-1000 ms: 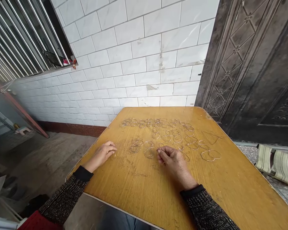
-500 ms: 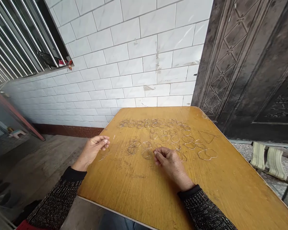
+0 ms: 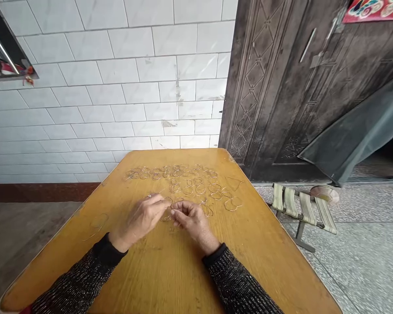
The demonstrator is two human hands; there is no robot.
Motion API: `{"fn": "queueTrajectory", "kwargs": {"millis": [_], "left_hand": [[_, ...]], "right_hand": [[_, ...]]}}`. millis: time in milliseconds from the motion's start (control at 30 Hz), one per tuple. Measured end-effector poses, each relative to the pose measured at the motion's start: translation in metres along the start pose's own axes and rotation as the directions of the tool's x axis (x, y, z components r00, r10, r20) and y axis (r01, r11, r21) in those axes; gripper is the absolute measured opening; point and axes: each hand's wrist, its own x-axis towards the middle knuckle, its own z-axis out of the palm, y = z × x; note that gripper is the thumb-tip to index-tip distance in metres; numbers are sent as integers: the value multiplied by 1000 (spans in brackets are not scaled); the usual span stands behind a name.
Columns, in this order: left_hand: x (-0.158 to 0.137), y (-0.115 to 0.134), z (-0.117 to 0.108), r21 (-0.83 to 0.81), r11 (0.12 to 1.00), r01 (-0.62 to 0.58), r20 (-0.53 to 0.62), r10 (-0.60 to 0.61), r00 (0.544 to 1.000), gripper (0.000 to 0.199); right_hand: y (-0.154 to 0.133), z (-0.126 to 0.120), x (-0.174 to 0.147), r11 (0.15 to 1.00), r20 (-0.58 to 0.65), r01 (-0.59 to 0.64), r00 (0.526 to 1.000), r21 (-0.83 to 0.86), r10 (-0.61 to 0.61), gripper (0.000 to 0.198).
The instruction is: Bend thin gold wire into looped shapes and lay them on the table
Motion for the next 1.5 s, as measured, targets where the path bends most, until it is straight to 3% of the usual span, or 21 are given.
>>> {"fn": "queueTrajectory", "kwargs": {"millis": [100,167,233,333,433,500,567,733,833,900,1033,1167,1500], "left_hand": [[-4,-2,6,-109,994,9,-246,-35,969,27],[-6,-5,8,-238,969,61,-391,-153,908,33],[-7,-7,12,-438,889,132,-412,-329,850,33],[-8,-8,20,-707,665,241,-192,-508,840,31],[-10,-3,26,-814,456,360,130,-460,878,26],[-13,2,29,-826,382,415,261,-394,881,20],[-15,5,29,-816,386,431,297,-360,884,16],[-16,7,30,-719,583,378,219,-326,920,12],[-15,6,31,-707,600,375,201,-338,919,14],[-15,4,33,-713,581,393,201,-368,908,14],[-15,0,34,-756,495,427,210,-435,876,17],[-13,-4,32,-813,399,424,184,-515,837,17],[-10,-6,21,-863,338,375,131,-568,812,22]], "right_hand": [[2,-1,2,999,-49,-25,998,24,26,32],[2,-1,2,998,-81,-26,996,51,30,33],[3,-2,2,997,-106,-28,994,76,36,33],[4,-2,3,995,-143,-35,988,95,48,33],[7,-1,4,996,-161,-32,986,86,45,31],[10,0,4,999,-151,-18,988,45,25,29],[12,0,4,1000,-146,18,989,-16,-20,25],[13,-4,0,945,-143,178,964,-273,-223,18],[9,-7,-2,874,-73,252,949,-416,-308,15],[6,-8,-2,870,-87,266,940,-416,-329,17],[2,-8,1,981,-212,125,965,-150,-155,19],[-4,-7,2,992,-167,18,986,122,2,26],[-7,-15,-1,966,89,-131,989,223,114,26]]}}
